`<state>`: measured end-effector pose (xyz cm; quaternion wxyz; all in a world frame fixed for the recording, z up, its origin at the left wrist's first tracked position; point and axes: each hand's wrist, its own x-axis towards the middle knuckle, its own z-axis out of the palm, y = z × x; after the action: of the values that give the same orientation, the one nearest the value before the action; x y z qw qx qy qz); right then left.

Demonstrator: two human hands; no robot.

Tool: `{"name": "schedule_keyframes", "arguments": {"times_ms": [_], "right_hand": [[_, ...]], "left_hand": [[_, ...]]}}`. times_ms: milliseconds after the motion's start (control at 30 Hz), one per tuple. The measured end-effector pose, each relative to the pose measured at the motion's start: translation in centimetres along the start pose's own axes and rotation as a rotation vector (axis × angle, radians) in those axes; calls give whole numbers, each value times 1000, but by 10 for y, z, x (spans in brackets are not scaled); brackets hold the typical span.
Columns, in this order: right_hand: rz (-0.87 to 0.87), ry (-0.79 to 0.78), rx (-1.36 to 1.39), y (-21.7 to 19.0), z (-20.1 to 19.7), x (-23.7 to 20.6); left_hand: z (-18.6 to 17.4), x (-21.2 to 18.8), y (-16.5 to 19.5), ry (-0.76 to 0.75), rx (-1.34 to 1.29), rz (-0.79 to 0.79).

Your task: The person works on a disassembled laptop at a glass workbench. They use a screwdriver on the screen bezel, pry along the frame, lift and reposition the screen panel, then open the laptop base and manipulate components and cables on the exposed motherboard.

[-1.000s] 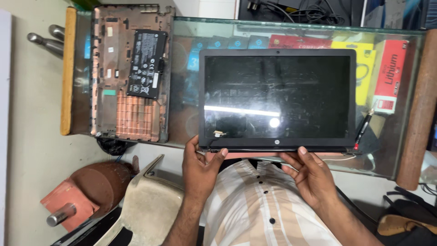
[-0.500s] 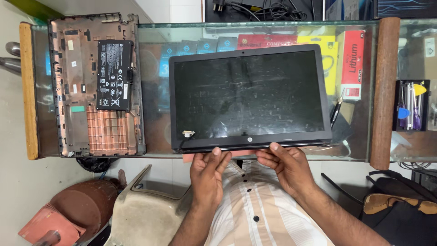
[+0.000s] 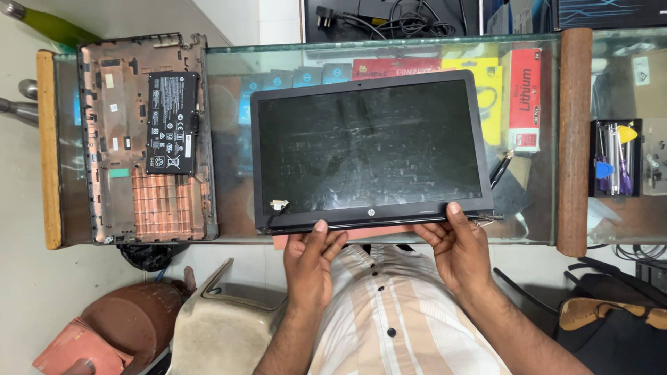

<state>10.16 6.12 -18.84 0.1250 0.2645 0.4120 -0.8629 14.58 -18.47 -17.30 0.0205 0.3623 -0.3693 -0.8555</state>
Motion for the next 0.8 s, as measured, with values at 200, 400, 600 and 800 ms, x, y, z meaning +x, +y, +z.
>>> {"name": "schedule_keyframes", "arguments": {"times_ms": [200, 400, 600, 800], "right_hand": [[92, -23, -38, -1, 3, 0], [34, -80, -116, -15, 7, -3], [23, -96, -225, -55, 25, -2], [185, -263, -335, -52, 54, -1]], "left_hand": [[0, 10, -12, -8, -13, 14], [15, -7, -3, -75, 59, 19], [40, -16, 36, -150, 169, 72], [55, -23, 38, -103, 148, 19]]}}
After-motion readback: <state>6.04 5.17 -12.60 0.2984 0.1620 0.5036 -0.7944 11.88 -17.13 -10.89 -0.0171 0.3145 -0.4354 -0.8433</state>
